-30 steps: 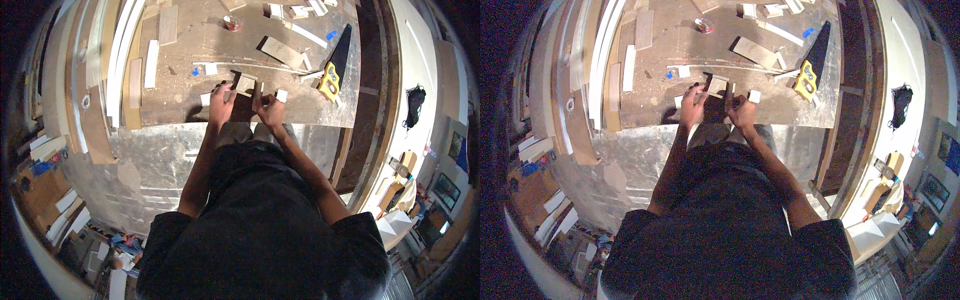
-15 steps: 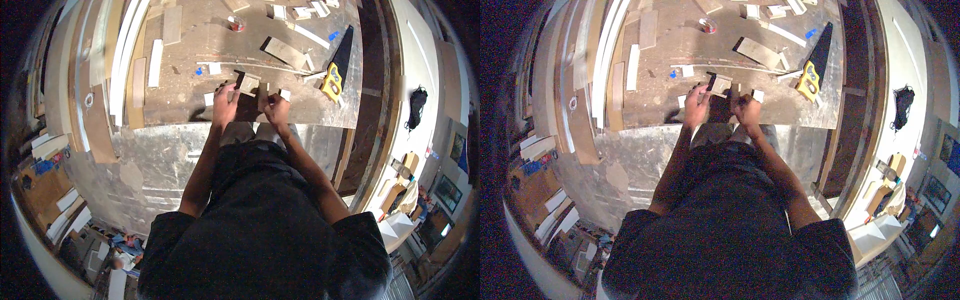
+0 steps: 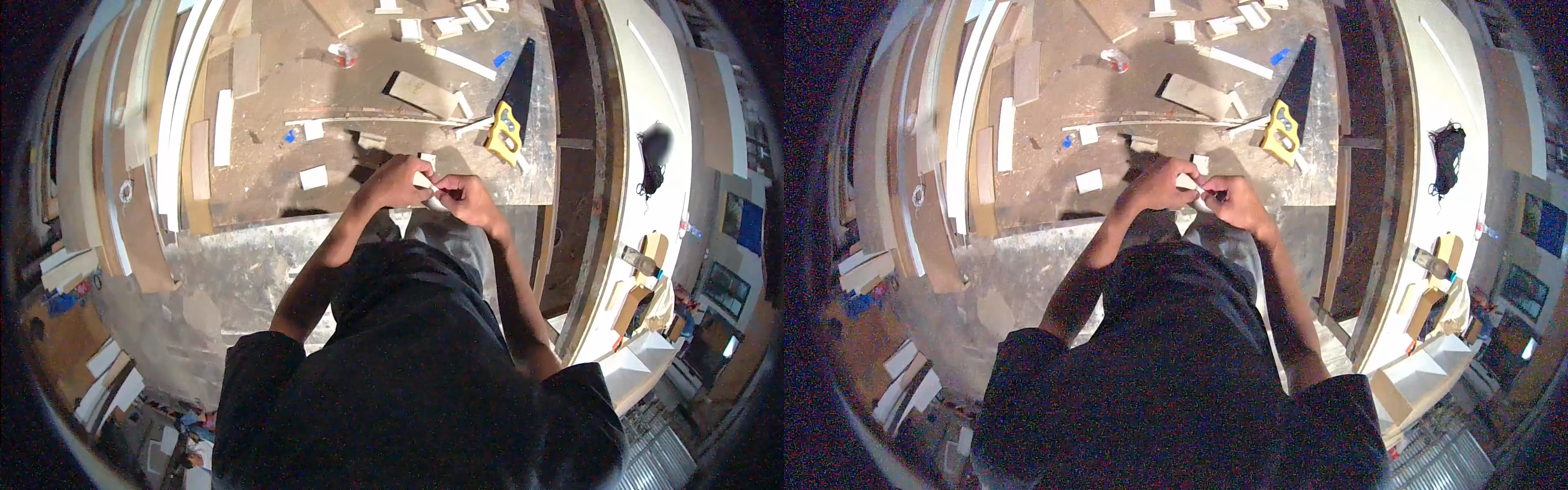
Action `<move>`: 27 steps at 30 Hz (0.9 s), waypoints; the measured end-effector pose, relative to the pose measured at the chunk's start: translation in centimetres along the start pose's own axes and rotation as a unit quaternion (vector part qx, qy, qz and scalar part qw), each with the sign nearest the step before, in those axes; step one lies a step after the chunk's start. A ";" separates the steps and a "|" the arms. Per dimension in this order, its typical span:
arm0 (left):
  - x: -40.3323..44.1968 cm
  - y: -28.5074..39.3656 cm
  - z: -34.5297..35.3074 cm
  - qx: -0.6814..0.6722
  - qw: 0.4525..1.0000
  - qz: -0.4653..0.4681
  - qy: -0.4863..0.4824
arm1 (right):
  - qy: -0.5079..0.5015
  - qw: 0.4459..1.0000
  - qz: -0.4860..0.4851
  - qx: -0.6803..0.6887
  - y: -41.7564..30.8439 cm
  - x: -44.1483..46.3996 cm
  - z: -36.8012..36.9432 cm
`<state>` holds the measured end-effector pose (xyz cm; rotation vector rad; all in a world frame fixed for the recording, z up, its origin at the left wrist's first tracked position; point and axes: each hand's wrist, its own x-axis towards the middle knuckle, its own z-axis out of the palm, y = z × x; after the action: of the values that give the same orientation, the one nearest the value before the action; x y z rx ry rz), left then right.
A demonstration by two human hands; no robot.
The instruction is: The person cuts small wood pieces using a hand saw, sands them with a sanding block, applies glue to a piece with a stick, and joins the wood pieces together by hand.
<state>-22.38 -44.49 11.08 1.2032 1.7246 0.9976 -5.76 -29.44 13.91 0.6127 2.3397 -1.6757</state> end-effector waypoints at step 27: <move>1.8 4.9 7.4 -0.337 0.896 -0.142 0.251 | 0.353 0.788 0.178 0.473 18.0 3.5 -7.8</move>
<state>-14.44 -40.45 12.50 0.2446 1.6281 1.6328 -0.35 -16.52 -0.26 1.9894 1.2774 -2.6344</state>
